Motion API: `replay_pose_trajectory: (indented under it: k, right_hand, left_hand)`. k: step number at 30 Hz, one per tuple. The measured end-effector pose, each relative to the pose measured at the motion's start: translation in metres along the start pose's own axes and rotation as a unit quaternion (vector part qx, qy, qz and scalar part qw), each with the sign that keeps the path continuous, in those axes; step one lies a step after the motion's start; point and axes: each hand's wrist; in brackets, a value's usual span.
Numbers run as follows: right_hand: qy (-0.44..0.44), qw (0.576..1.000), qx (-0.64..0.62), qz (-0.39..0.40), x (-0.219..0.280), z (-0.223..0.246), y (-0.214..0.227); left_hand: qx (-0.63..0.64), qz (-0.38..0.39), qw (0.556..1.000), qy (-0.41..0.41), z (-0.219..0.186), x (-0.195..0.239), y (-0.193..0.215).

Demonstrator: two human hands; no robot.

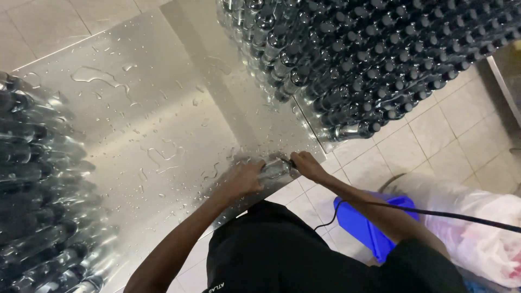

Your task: The person repeatedly picks up clear plastic bottles from a large pile on a metal table and screws black caps onto them by hand. After capping each bottle, the person places it into a separate pile of finished bottles on the right side of the table. The task is performed continuously in a repetitive cycle.

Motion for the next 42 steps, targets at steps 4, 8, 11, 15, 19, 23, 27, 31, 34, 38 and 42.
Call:
replay_pose_trajectory:
  k: [4, 8, 11, 15, 19, 23, 27, 31, 34, 38, 42]
  right_hand:
    - [-0.199, 0.975, -0.046, 0.084, 0.037, -0.004, 0.012]
    - [-0.418, 0.794, -0.43, 0.104, 0.068, -0.012, 0.049]
    - [-0.424, 0.741, -0.478, 0.206, 0.088, -0.052, 0.052]
    - [-0.357, 0.844, -0.397, 0.06, 0.099, 0.005, 0.034]
    - [-0.047, 0.965, -0.158, -0.202, 0.12, 0.084, 0.046]
    - [0.104, 0.953, -0.012, -0.285, 0.125, 0.152, 0.062]
    - [0.326, 0.862, 0.185, -0.343, 0.065, 0.13, 0.076]
    - [0.352, 0.811, 0.302, -0.355, 0.01, 0.106, 0.084]
    - [0.337, 0.829, 0.273, -0.354, -0.015, 0.119, 0.082]
    - [0.332, 0.836, 0.234, -0.369, -0.032, 0.135, 0.081]
    - [0.341, 0.837, 0.211, -0.372, -0.034, 0.153, 0.072]
  left_hand:
    - [-0.449, -0.469, 0.747, -0.143, -0.031, -0.029, -0.011]
    - [-0.598, -0.387, 0.675, -0.193, -0.103, -0.046, 0.041]
    - [-0.568, -0.461, 0.589, -0.344, -0.095, -0.084, 0.051]
    - [-0.569, -0.468, 0.585, -0.339, -0.079, -0.096, 0.062]
    - [-0.466, -0.456, 0.736, -0.185, -0.093, -0.103, 0.05]
    - [-0.197, -0.41, 0.883, -0.118, -0.117, -0.104, 0.056]
    - [-0.101, -0.427, 0.895, -0.077, -0.101, -0.062, 0.069]
    - [-0.018, -0.421, 0.907, 0.002, -0.03, 0.008, 0.019]
    - [0.043, -0.429, 0.897, 0.099, 0.008, 0.094, -0.009]
    - [0.149, -0.414, 0.838, 0.324, 0.017, 0.201, -0.058]
    - [0.186, -0.462, 0.766, 0.406, 0.026, 0.246, -0.119]
Point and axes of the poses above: each hand's wrist, its own x-axis away from the middle knuckle, its own y-axis out of the back of the hand, z = x × y, and after that the axes turned 14 degrees about -x, right-handed
